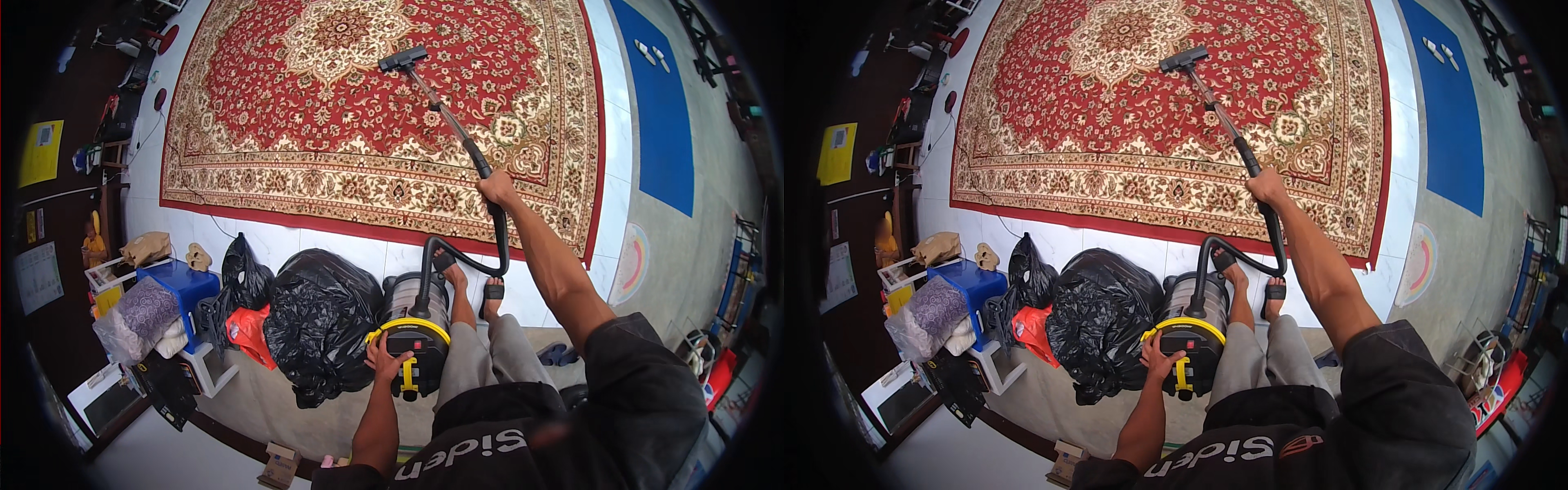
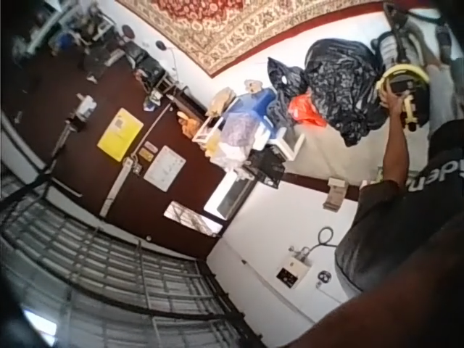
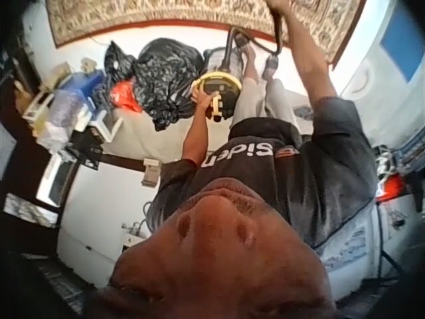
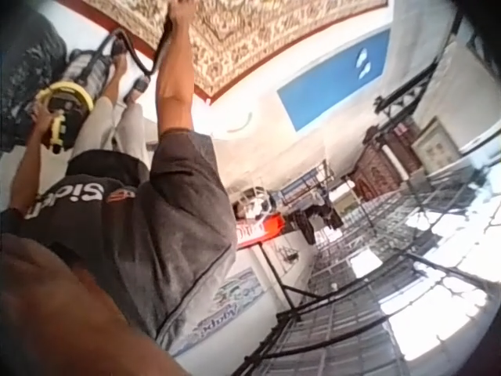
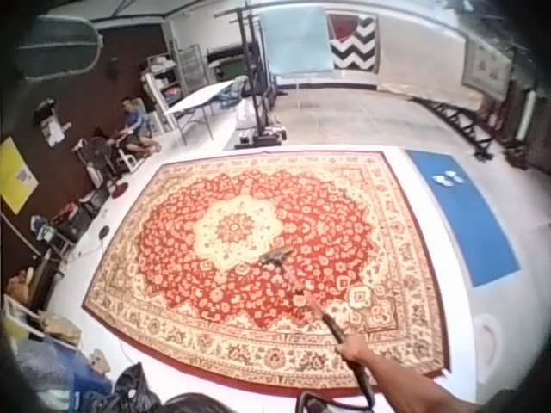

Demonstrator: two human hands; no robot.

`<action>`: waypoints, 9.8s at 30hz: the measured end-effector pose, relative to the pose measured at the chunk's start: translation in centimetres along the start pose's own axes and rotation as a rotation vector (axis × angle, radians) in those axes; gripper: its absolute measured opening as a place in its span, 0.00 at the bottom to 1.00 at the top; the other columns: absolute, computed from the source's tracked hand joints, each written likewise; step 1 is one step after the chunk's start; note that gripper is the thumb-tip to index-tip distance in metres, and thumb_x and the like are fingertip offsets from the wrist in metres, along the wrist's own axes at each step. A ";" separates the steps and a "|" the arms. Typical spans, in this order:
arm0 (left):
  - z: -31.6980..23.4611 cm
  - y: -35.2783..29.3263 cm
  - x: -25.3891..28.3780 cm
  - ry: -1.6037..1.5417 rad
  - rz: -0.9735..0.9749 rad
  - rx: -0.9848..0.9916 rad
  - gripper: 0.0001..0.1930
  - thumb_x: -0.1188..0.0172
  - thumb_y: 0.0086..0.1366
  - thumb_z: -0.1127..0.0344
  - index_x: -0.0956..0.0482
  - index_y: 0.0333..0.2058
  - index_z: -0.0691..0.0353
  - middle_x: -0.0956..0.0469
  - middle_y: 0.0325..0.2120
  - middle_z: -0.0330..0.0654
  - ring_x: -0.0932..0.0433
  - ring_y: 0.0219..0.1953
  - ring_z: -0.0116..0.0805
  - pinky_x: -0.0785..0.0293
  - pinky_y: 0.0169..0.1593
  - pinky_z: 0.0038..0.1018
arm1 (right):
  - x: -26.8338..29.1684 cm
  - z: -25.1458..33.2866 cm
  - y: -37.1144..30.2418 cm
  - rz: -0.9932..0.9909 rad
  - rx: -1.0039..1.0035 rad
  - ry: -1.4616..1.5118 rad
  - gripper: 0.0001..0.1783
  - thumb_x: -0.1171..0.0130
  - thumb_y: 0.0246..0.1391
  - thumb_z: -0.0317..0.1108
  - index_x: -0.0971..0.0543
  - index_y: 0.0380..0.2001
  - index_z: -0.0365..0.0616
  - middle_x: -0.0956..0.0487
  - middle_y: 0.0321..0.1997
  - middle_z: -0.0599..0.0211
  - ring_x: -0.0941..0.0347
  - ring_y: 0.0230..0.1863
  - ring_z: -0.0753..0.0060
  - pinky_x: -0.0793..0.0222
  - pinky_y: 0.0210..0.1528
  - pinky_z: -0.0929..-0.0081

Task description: Vacuuming a large ornate rug on a tiled floor.

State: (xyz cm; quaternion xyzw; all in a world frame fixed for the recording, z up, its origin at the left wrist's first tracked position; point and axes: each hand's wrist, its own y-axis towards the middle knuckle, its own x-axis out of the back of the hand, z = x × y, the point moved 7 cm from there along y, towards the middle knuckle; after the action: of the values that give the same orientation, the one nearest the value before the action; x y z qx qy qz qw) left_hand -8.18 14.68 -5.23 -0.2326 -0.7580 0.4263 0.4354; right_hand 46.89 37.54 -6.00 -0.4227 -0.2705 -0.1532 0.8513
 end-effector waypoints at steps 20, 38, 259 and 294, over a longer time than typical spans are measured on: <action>1.0 -0.8 0.3 0.010 -0.043 0.039 0.64 0.21 0.32 0.34 0.44 0.70 0.41 0.56 0.72 0.51 0.68 0.75 0.54 0.78 0.69 0.64 | 0.8 -10.5 -9.4 -0.012 -0.109 0.023 0.12 0.37 0.44 0.34 0.22 0.23 0.32 0.21 0.18 0.52 0.20 0.21 0.60 0.24 0.26 0.64; 0.9 -0.8 0.2 0.018 -0.010 0.061 0.66 0.22 0.31 0.33 0.44 0.70 0.42 0.57 0.72 0.50 0.70 0.75 0.53 0.80 0.69 0.65 | 2.2 -25.5 -34.4 0.104 -0.420 0.027 0.12 0.38 0.42 0.32 0.25 0.26 0.32 0.22 0.19 0.55 0.24 0.19 0.65 0.28 0.26 0.65; -1.3 0.5 1.4 0.185 -0.246 -0.134 0.47 0.23 0.46 0.53 0.32 0.64 0.61 0.33 0.61 0.57 0.35 0.65 0.54 0.42 0.69 0.42 | -4.8 -42.5 -41.5 0.201 -0.238 -0.016 0.18 0.39 0.34 0.38 0.22 0.23 0.29 0.22 0.24 0.34 0.20 0.33 0.36 0.26 0.37 0.53; -1.6 -2.8 -1.1 0.191 -0.293 -0.205 0.46 0.22 0.46 0.56 0.35 0.64 0.59 0.43 0.66 0.52 0.52 0.71 0.53 0.54 0.74 0.43 | -3.2 -44.8 -50.9 0.268 -0.351 -0.002 0.20 0.37 0.37 0.40 0.21 0.26 0.31 0.24 0.24 0.34 0.20 0.34 0.38 0.28 0.38 0.53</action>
State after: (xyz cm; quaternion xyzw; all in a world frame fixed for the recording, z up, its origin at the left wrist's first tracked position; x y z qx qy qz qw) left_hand -6.16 13.06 -2.93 -0.2026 -0.7784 0.2548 0.5367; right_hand 34.22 -28.67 2.32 -0.5967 -0.1819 -0.0830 0.7772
